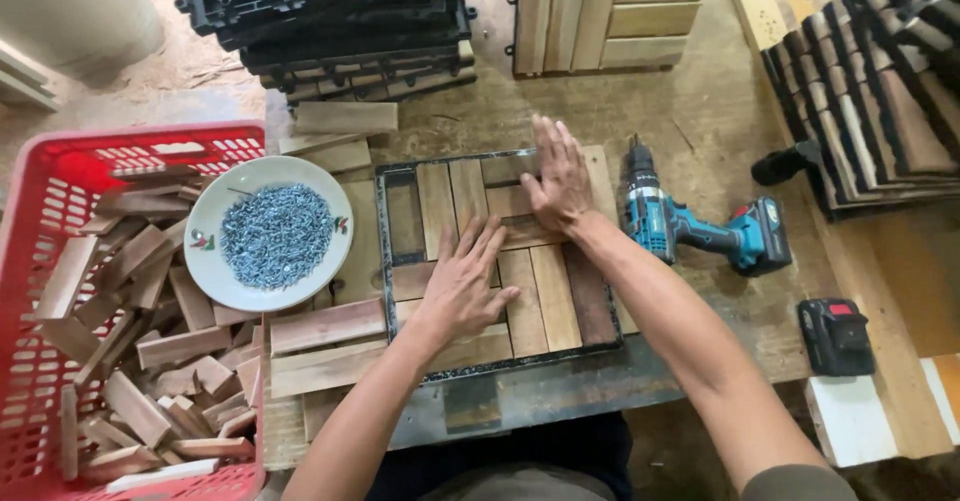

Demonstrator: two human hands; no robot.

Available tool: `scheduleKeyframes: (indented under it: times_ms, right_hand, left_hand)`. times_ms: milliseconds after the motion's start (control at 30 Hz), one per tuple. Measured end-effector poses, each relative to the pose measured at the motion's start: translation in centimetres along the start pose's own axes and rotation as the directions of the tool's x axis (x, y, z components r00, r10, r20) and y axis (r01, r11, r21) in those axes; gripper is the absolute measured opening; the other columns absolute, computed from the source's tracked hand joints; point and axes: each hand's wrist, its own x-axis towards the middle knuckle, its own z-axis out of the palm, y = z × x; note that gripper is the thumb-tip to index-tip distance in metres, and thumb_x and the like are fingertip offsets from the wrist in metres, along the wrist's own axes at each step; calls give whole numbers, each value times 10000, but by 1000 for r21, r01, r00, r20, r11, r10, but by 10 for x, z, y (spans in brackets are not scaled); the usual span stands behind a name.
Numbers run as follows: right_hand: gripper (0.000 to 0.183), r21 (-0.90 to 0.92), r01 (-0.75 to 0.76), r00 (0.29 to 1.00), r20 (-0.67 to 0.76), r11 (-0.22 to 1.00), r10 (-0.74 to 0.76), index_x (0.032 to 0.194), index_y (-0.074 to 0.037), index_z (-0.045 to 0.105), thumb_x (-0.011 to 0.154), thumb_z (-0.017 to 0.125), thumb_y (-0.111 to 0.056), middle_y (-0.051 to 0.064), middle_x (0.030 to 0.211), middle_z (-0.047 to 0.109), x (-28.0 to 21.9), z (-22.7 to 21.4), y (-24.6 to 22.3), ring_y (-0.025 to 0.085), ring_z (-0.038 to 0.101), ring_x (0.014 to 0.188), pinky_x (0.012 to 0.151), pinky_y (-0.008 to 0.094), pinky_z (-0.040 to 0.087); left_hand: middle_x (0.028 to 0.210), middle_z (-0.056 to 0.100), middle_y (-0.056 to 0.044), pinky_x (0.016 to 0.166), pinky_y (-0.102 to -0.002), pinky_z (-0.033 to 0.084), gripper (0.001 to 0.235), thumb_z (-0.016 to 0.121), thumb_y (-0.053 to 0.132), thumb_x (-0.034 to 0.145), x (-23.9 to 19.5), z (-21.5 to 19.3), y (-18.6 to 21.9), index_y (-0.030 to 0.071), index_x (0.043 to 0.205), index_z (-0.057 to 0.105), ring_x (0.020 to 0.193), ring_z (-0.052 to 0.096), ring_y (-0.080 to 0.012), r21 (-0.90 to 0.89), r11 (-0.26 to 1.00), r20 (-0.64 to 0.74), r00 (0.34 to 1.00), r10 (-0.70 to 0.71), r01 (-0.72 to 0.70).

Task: Assembling interlocking wooden floor tiles by placing wood blocks into a plastic grid and securing them with screws using a power drill.

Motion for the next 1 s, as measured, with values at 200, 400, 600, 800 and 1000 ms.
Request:
scheduleKeyframes:
  times_ms: [200,400,600,800,1000]
  right_hand:
    - [714,98,-137,987,-72,986,144,1646,-168,238,1011,467,-396,199,1596,370,8,-40,-73,426,330,1486,1224,550,237]
    - [761,-151,-69,997,-47,986,62,1648,-202,278,989,564,-454,274,1642,259,-18,16,-76,516,263,1503,1178,628,275]
    - [771,77,-241,967,-67,967,246,1679,-253,96,1056,332,-641,224,1690,97,23,-13,-36,465,67,1548,1239,629,129]
    - [934,-174,-155,987,-70,972,145,1677,-169,161,932,654,-442,201,1681,193,2,-9,7,451,149,1550,1235,616,102]
    - [972,-140,-78,988,-143,987,58,1667,-165,193,880,651,-505,266,1580,288,18,-20,-4,510,236,1492,1206,637,195]
  left_hand:
    - [1632,357,-194,1261,-605,125,1323,838,564,672,6,13,-11,-11,1590,79,1550,227,-375,-329,944,-98,995,-38,4]
    - [1658,31,-377,1283,-559,114,1539,910,531,597,-1,9,-7,-164,1560,-69,1528,81,-538,-356,935,-139,989,-52,-1]
    - [1689,151,-257,1273,-534,116,1373,680,831,659,-2,13,-3,-27,1614,195,1561,128,-428,-1,1000,-101,995,-6,5]
    - [1670,203,-254,1272,-525,112,1417,644,924,585,1,13,3,-6,1590,282,1560,154,-416,-4,999,-123,991,-52,52]
    - [1648,241,-287,1255,-534,143,1423,593,965,615,0,12,5,-17,1594,273,1552,183,-430,74,996,-151,988,-32,43]
